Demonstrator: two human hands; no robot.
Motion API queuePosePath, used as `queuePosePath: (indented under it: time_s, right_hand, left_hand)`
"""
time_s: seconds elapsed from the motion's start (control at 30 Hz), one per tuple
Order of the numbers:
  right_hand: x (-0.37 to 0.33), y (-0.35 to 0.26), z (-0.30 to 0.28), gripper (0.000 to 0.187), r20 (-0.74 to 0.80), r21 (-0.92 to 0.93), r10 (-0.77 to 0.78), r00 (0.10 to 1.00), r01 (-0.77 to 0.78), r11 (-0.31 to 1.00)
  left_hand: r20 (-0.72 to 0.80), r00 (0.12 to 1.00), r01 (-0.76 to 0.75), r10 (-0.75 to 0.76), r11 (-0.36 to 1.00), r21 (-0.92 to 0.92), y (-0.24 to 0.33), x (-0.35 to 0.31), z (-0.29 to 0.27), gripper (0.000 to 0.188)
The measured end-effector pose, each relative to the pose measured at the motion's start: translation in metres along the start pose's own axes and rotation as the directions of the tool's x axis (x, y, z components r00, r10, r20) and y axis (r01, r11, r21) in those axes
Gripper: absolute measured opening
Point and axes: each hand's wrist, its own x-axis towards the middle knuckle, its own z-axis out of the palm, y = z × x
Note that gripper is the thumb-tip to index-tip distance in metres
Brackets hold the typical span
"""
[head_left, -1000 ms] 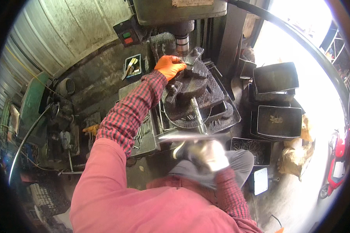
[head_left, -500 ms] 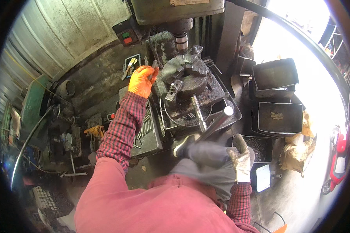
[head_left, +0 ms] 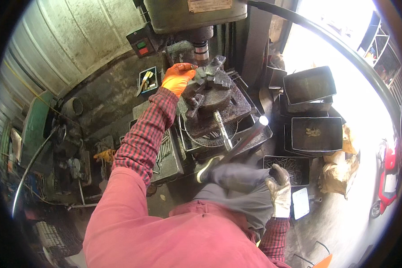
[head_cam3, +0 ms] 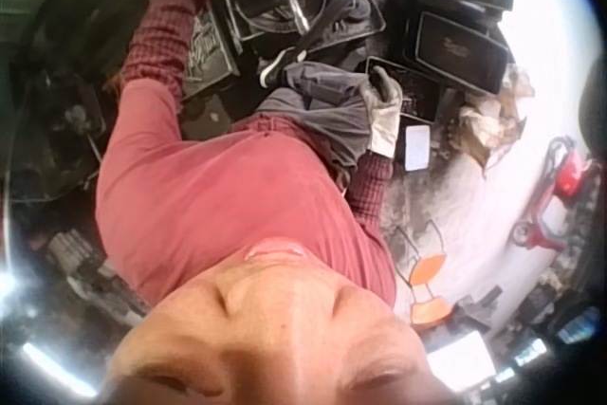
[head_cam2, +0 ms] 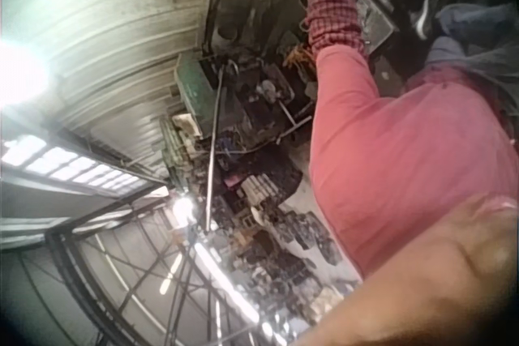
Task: The person repeatedly picks up small metal rods from a tray, places them into a drill press chuck, and operates the machine to drill holes. After each cycle, the person removes the rod and places it into a collection bin.
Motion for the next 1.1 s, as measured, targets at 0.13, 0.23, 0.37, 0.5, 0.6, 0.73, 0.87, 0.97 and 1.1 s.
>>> queuePosePath:
  time_s: [0.13, 0.23, 0.37, 0.5, 0.6, 0.73, 0.87, 0.97, 1.1]
  right_hand:
    - [-0.011, 0.018, -0.007, 0.062, -0.037, 0.091, 0.097, 0.995, -0.093, 0.991]
    - [-0.013, 0.023, -0.008, 0.062, -0.004, 0.076, 0.147, 0.989, -0.146, 0.986]
    - [-0.016, -0.001, 0.009, 0.063, 0.023, 0.092, 0.111, 0.994, -0.112, 0.989]
    - [-0.017, -0.071, 0.053, 0.063, 0.246, 0.089, 0.048, 0.968, -0.072, 0.993]
    - [-0.003, -0.138, 0.088, 0.058, 0.58, -0.1, -0.251, 0.775, 0.374, 0.922]
    - [0.02, -0.19, 0.114, 0.05, 0.647, -0.15, -0.579, 0.496, 0.827, 0.541]
    - [0.06, -0.168, 0.108, 0.046, 0.779, -0.498, -0.461, 0.425, 0.866, -0.041]
    - [0.083, -0.132, 0.101, 0.035, 0.765, -0.639, -0.458, 0.452, 0.618, -0.457]
    - [0.069, -0.104, 0.137, 0.031, 0.383, -0.537, -0.409, 0.828, 0.56, 0.631]
  left_hand:
    - [-0.049, 0.999, -0.007, -0.001, 0.988, -0.153, -0.012, 0.006, 0.003, 0.019]
    - [-0.053, 0.999, 0.001, -0.009, 0.989, -0.15, -0.018, 0.007, 0.01, 0.018]
    - [-0.014, 1.0, 0.001, -0.001, 1.0, 0.019, -0.018, 0.004, 0.019, 0.017]
    - [0.073, 0.993, -0.117, 0.096, 0.916, 0.384, -0.012, 0.001, 0.022, 0.019]
    - [0.153, 0.984, -0.165, 0.097, 0.823, 0.544, -0.008, 0.0, 0.023, 0.022]
    - [0.124, 0.992, -0.054, -0.003, 0.889, 0.455, -0.006, 0.003, 0.024, 0.022]
    - [0.138, 0.99, -0.059, -0.02, 0.836, 0.545, -0.004, 0.007, 0.021, 0.023]
    - [0.14, 0.99, -0.067, -0.014, 0.831, 0.552, -0.005, 0.007, 0.021, 0.023]
    - [0.134, 0.991, -0.044, -0.031, 0.854, 0.518, -0.007, 0.01, 0.021, 0.025]
